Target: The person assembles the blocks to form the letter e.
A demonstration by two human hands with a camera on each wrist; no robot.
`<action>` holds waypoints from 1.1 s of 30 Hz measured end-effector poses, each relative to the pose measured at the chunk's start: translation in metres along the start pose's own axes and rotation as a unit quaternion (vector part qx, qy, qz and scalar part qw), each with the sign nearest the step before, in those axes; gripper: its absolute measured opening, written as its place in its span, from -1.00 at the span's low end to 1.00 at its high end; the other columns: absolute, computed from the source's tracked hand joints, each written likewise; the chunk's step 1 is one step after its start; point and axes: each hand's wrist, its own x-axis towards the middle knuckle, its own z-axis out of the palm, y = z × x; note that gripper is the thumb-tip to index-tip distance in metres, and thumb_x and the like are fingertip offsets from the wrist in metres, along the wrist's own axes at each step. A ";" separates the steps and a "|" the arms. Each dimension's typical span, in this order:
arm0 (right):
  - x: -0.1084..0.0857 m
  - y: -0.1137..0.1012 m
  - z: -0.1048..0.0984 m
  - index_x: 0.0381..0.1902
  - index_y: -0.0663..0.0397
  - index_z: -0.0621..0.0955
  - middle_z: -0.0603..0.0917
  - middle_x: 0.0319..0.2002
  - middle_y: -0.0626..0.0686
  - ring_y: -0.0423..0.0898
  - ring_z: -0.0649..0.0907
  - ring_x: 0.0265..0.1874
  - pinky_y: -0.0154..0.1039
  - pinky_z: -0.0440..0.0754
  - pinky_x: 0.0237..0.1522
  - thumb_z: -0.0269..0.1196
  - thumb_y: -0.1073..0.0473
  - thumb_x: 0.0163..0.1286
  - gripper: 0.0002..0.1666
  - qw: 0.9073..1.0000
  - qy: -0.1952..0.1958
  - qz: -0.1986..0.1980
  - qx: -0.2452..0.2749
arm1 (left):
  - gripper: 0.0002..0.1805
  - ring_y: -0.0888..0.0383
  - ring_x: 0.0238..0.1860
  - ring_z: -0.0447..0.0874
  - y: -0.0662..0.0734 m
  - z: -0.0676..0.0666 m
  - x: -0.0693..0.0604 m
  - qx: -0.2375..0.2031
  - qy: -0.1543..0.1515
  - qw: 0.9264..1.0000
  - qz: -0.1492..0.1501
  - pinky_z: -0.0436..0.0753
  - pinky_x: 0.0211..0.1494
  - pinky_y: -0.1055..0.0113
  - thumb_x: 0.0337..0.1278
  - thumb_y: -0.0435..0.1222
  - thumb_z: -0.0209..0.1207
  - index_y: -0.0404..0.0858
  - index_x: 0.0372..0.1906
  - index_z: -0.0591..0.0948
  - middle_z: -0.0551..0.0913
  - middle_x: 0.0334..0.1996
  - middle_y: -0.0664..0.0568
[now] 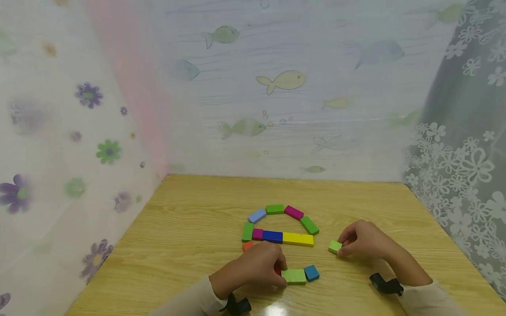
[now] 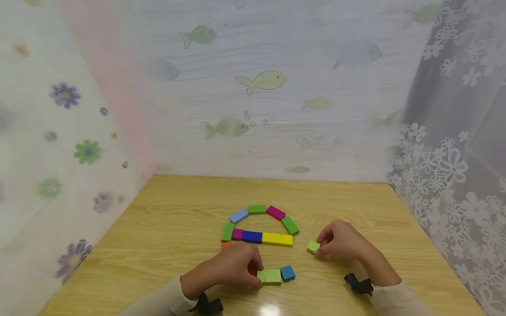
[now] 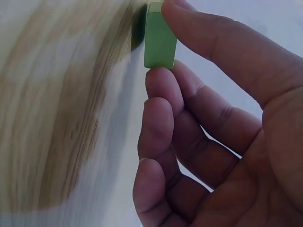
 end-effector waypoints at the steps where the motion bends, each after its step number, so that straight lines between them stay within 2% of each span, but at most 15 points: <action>1: 0.000 -0.002 0.001 -0.24 0.03 0.78 0.76 -0.37 -0.07 -0.13 0.70 -0.37 -0.28 0.66 -0.34 0.62 0.00 0.08 -0.65 1.000 -0.003 -0.002 0.002 | -0.80 0.45 -0.36 0.47 0.000 0.000 0.000 0.001 0.000 1.000 0.001 0.51 -0.27 0.52 -0.01 -0.07 0.55 0.03 -0.24 0.84 0.65 -0.35 0.38; 8: 0.002 -0.017 0.012 -0.29 0.03 0.77 0.75 -0.40 -0.08 -0.14 0.70 -0.40 -0.30 0.66 -0.34 0.63 0.02 0.08 -0.67 0.999 -0.022 -0.021 0.014 | -0.80 0.45 -0.37 0.47 0.000 -0.001 0.000 0.000 0.000 1.000 0.006 0.51 -0.28 0.53 0.00 -0.08 0.54 0.01 -0.24 0.84 0.66 -0.36 0.38; 17: 0.004 -0.029 0.024 -0.36 -0.05 0.77 0.73 -0.46 -0.13 -0.18 0.68 -0.45 -0.32 0.65 -0.34 0.66 0.00 0.02 -0.69 0.998 -0.032 -0.046 0.004 | -0.79 0.46 -0.36 0.47 -0.001 -0.001 0.000 -0.004 0.001 1.000 0.006 0.51 -0.27 0.53 -0.01 -0.08 0.55 0.02 -0.24 0.84 0.67 -0.36 0.39; 25: 0.002 -0.037 0.030 -0.39 -0.07 0.75 0.72 -0.46 -0.14 -0.17 0.67 -0.45 -0.32 0.64 -0.34 0.68 0.00 -0.02 -0.67 0.999 -0.048 -0.027 -0.003 | -0.79 0.46 -0.37 0.47 -0.002 0.000 0.001 -0.001 0.001 1.000 0.007 0.51 -0.28 0.53 -0.01 -0.07 0.56 0.01 -0.25 0.84 0.67 -0.35 0.39; 33: 0.000 -0.042 0.031 -0.40 -0.05 0.73 0.70 -0.47 -0.13 -0.19 0.64 -0.46 -0.32 0.62 -0.37 0.67 0.02 -0.01 -0.67 0.997 -0.053 -0.049 -0.001 | -0.79 0.45 -0.38 0.47 -0.002 0.000 0.001 -0.004 -0.001 1.000 0.008 0.51 -0.29 0.53 -0.01 -0.08 0.56 0.00 -0.25 0.84 0.66 -0.37 0.39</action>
